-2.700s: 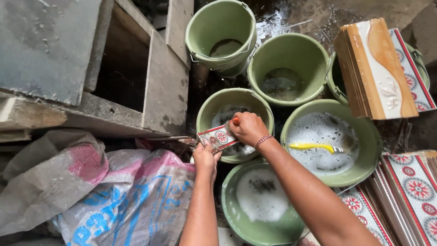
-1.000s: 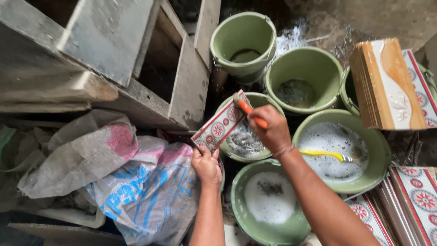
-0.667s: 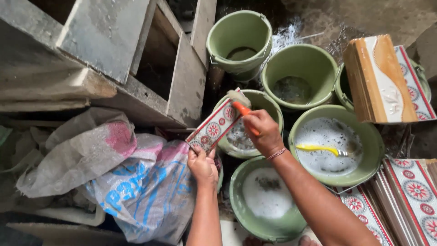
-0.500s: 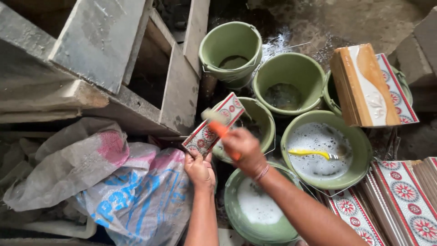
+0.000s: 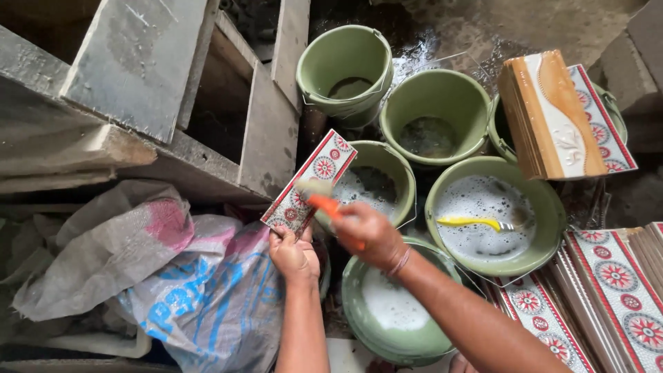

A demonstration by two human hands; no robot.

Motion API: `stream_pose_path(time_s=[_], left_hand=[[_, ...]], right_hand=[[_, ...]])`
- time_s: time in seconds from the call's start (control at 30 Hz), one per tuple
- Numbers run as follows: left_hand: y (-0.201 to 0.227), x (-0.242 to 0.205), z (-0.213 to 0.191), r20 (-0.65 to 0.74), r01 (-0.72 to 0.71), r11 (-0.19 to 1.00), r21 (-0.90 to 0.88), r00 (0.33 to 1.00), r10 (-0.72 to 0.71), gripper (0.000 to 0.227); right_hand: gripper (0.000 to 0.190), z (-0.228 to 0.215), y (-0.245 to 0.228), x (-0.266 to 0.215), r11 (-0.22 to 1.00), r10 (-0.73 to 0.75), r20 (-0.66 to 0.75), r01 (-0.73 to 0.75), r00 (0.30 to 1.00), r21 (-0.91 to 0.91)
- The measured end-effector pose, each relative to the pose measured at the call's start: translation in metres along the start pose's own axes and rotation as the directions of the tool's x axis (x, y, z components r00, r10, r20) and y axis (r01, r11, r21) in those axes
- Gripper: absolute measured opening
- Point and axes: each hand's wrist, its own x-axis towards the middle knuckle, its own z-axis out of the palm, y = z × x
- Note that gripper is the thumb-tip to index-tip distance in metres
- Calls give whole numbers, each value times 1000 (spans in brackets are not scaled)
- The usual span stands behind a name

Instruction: The person scrubs a rectangular ceramic tile with a white cloth, then uses a yellow brush and an orange scraper to clean the surface. The person rinses the tile in a bucket of soapy water and continues scrubbing with the cloth.

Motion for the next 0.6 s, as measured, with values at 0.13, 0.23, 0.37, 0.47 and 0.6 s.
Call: stream_pose_path(time_s=[0.13,0.23,0.37,0.47,0.6], left_hand=[[33,-33,21,-15,71,995,-73,997,-72,33],[19,-22,27,-21,124,988,-92,992,-126,33],[15,-4,13,-66,119,983,-142,989,-130,32],[31,-15,20,-83,162,965,-204,980,-182,35],[30,-38,45,-109,262,937,-230,950,-292,36]], right_hand=[[13,-19,34,21,974,86,-82,-101,993,-204],[11,-11,-1,18,984,34,-51,-42,998,-172],[14,-11,-20,6,1000,1,-1,-1,1000,-29],[16,-27,20,19,998,33,-66,-36,997,-45],[14,-43,14,34,987,49,-139,-69,989,-144]])
